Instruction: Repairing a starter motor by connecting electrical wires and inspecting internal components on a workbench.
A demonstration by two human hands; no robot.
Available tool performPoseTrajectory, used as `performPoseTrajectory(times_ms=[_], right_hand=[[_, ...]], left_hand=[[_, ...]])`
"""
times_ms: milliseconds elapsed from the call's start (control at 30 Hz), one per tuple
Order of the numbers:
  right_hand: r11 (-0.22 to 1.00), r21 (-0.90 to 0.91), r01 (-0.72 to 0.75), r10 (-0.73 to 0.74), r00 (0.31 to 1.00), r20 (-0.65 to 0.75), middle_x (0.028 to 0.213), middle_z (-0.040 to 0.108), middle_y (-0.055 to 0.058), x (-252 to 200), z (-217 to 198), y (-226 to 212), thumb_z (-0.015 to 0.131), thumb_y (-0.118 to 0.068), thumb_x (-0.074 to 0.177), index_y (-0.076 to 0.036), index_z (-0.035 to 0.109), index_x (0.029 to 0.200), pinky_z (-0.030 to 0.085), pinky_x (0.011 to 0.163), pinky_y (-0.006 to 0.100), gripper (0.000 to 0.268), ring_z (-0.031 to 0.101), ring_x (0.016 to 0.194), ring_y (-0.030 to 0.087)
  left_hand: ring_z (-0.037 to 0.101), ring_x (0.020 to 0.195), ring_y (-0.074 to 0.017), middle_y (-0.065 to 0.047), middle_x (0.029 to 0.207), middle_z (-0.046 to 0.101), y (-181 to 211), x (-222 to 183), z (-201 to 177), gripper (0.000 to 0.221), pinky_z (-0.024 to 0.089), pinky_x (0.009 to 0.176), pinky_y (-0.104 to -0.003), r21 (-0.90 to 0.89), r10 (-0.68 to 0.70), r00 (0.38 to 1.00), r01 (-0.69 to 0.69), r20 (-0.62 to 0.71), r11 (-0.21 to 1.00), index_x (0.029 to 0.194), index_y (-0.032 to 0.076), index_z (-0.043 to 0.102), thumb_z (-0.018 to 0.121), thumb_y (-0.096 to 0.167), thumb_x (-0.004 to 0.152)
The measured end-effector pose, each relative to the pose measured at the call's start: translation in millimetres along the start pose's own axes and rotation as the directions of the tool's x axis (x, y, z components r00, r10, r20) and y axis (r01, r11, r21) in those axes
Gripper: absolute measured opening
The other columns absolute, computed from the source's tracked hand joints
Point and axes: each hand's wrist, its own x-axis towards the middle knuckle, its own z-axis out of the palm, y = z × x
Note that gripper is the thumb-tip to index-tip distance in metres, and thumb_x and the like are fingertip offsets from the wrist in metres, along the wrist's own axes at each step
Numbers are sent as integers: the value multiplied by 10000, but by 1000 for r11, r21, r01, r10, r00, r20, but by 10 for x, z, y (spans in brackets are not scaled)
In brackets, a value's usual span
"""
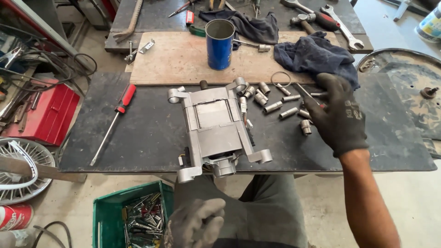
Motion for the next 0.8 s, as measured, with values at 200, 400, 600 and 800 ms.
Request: performPoseTrajectory(times_ms=[200, 400, 600, 800], right_hand=[[983, -175, -59, 103, 962, 255, 1069, 786, 51, 467, 212, 26, 615, -395, 962, -263, 794, 1072, 502, 844, 444, 247, 721, 1016, 302], [874, -485, 0, 221, 890, 399, 1163, 733, 123, 821, 580, 214, 567, -602, 973, -271, 765, 1131, 560, 782, 512, 417, 694, 1086, 374], [870, -494, -13, 260, 862, 435, 1203, 735, 114, 1020, 678, 255, 699, -577, 832, -292, 779, 1148, 547, 880, 508, 433, 679, 1135, 364], [887, -461, -31, 220, 905, 363, 1199, 727, 57, 928, 806, 376, 690, -575, 900, -361, 726, 1240, 579, 924, 553, 403, 677, 1183, 331]], left_hand=[[712, 987, -157, 21, 996, 779, -286, 19, -37, 242, 575, 843, -302, 129, 190, 950, -162, -248, 978, 1035, 205, 757, 641, 377, 909], [716, 888, -203, -70, 999, 697, -171, 391, -26, 192, 569, 1063, -491, 275, 536, 682, -462, -498, 843, 1035, 38, 695, 723, 177, 905], [735, 947, -278, -103, 929, 749, -79, 1007, 87, 407, 587, 923, -428, 229, 728, 583, -701, -362, 675, 922, 46, 724, 487, 355, 1041], [630, 385, -191, 30, 403, 548, 40, 1235, 294, 532, 578, 472, -313, -52, 584, 445, -822, -679, 567, 430, 158, 559, 472, 61, 946]])
